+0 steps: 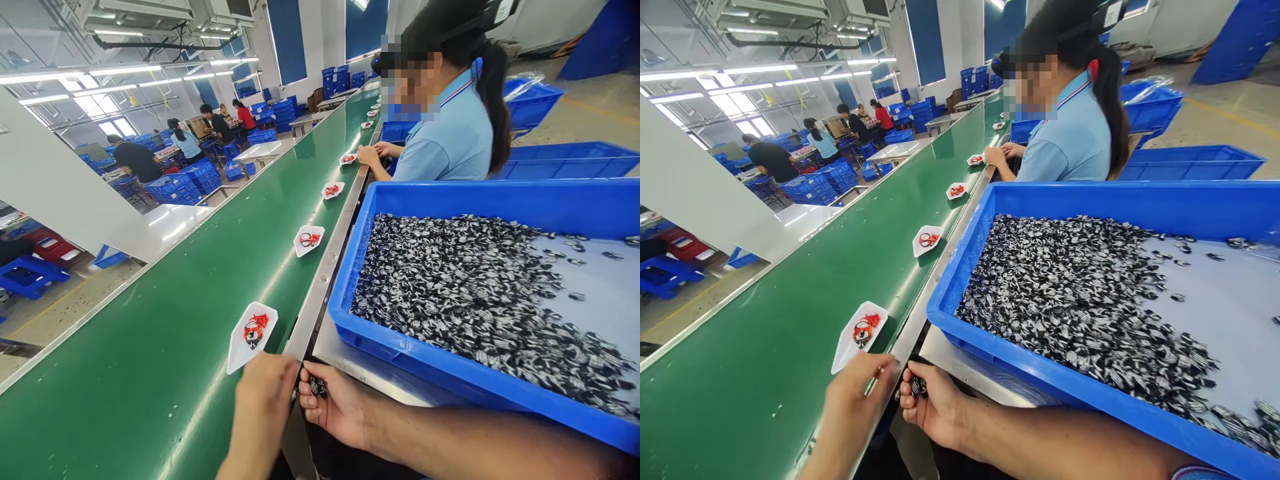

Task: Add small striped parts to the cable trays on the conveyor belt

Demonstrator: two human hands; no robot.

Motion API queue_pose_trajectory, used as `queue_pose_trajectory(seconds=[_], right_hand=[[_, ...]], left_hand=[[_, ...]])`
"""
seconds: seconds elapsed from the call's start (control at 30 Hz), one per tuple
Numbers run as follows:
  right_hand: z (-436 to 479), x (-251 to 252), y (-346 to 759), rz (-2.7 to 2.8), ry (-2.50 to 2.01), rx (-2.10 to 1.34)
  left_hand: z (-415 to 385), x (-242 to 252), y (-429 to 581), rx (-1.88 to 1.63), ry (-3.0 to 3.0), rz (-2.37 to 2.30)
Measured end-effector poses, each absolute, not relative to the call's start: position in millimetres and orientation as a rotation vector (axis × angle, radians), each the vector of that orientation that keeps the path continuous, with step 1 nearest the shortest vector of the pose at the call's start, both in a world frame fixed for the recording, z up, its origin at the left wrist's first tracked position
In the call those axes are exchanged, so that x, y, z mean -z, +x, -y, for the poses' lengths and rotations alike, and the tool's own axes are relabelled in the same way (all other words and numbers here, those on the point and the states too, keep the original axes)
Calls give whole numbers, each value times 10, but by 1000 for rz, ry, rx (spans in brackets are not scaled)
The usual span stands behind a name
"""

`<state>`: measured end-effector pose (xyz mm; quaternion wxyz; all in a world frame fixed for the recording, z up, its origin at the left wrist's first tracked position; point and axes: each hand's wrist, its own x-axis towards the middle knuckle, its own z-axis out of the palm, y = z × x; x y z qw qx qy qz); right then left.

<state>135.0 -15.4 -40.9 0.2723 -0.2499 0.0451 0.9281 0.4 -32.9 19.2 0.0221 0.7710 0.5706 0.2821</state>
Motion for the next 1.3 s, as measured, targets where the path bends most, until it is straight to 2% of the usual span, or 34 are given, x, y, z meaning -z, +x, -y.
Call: queue_pose_trajectory(seconds=[0.07,0.17,0.47,1.3], right_hand=[[172,426,1353,-103,-714,-2439],[189,437,1365,-79,-812,-2404],[198,417,1379,-132,-969,-2418],[214,421,1382,-90,-972,-2403]], left_hand=[[437,-92,224,-786,2482,-1586],[507,-5,423,-748,2504,-1575],[523,133,404,-1001,2276,-1474],[560,117,403,-1040,2106,-1491]])
